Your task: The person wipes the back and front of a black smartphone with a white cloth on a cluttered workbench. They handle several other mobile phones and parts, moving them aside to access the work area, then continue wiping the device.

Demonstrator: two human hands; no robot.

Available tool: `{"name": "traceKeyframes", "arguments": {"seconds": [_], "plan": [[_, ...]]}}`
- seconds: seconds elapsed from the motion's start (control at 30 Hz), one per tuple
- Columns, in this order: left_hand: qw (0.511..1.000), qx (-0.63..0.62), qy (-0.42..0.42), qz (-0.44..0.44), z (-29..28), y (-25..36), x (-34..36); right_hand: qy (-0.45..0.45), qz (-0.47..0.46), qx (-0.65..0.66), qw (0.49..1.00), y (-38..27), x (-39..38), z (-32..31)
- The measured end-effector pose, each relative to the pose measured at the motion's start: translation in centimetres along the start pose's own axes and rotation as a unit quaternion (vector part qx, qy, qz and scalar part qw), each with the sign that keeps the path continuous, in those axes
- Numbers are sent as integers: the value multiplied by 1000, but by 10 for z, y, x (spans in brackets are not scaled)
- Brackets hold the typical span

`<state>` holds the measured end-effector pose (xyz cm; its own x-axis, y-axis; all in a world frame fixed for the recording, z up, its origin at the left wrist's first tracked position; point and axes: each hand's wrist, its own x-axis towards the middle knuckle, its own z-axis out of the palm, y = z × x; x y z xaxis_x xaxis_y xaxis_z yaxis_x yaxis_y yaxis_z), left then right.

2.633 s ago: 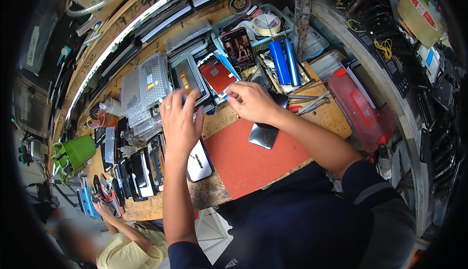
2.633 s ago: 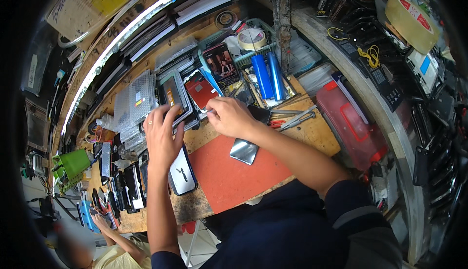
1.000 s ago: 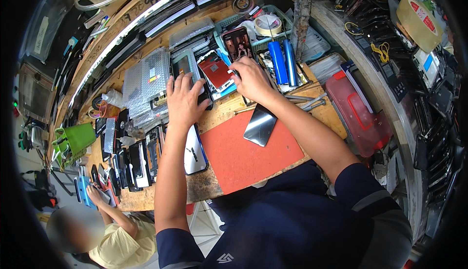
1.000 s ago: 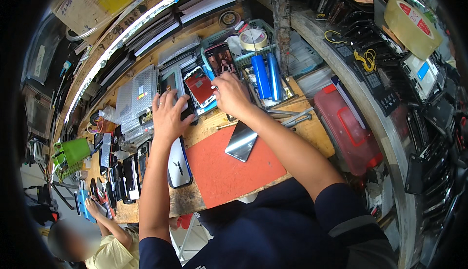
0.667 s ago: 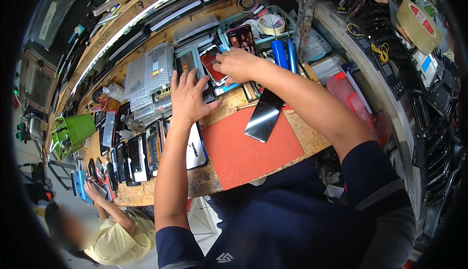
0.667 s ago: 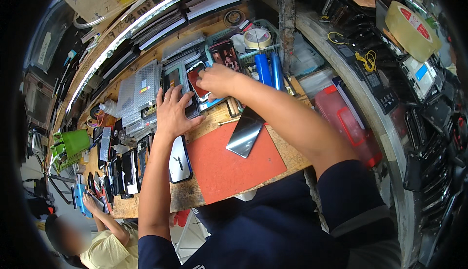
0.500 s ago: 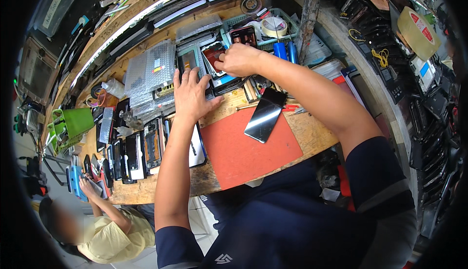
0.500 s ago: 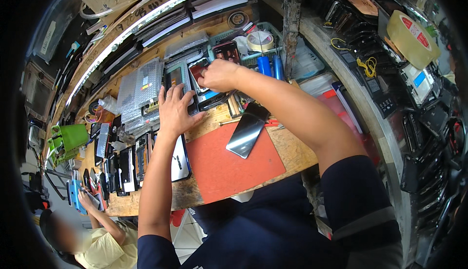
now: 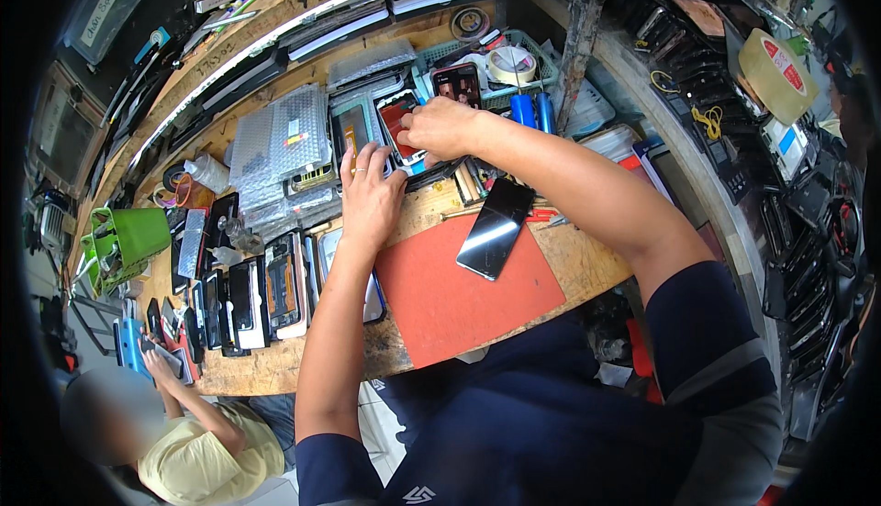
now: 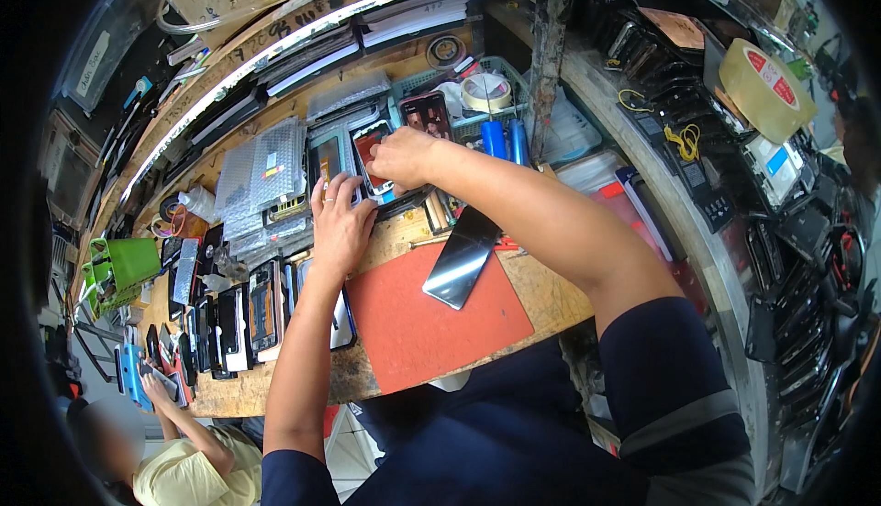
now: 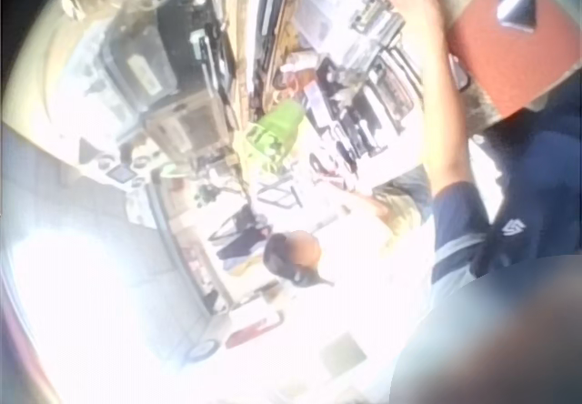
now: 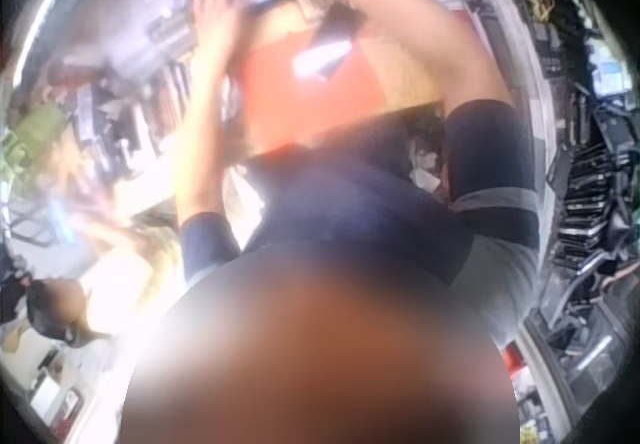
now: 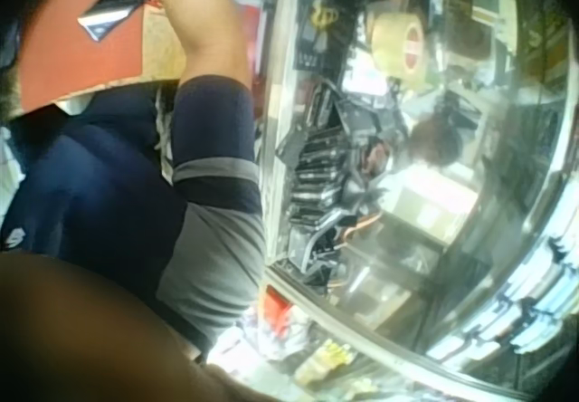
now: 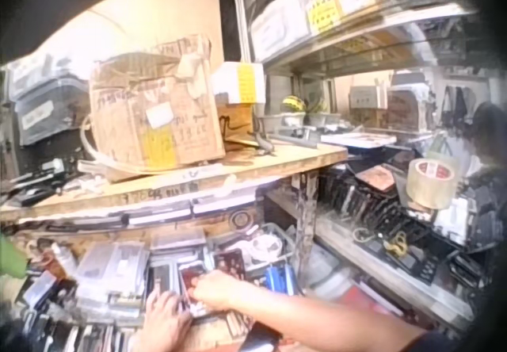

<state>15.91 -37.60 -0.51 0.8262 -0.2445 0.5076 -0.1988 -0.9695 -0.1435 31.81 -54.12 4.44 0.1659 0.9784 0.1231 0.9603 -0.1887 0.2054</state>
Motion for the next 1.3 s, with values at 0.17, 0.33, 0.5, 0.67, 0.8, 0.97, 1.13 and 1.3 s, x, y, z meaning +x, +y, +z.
{"name": "traceKeyframes", "arguments": {"seconds": [0.17,0.33,0.5,0.67,0.8,0.97,1.13,1.3], "plan": [[1000,5,6,4,2,-1,2,-58,-3,-4,998,2,10,-9],[1000,-14,2,2,-1,0,2,-111,-24,-82,990,-14,30,-19],[1000,-15,23,-14,-1,5,0,-111,2,-122,986,-24,29,-12],[999,-20,25,-23,-1,8,-2,-6,11,-134,991,-28,19,0],[999,-22,24,-21,-2,8,-2,0,25,-132,991,-27,19,-3],[1000,-17,-1,-18,-3,8,-2,-51,-10,-123,991,-19,24,-16],[999,-36,7,-25,-2,7,-2,-53,-22,-120,991,-17,23,-18],[999,-38,15,-36,-1,9,-6,-42,6,-148,988,-23,23,-13]]}}
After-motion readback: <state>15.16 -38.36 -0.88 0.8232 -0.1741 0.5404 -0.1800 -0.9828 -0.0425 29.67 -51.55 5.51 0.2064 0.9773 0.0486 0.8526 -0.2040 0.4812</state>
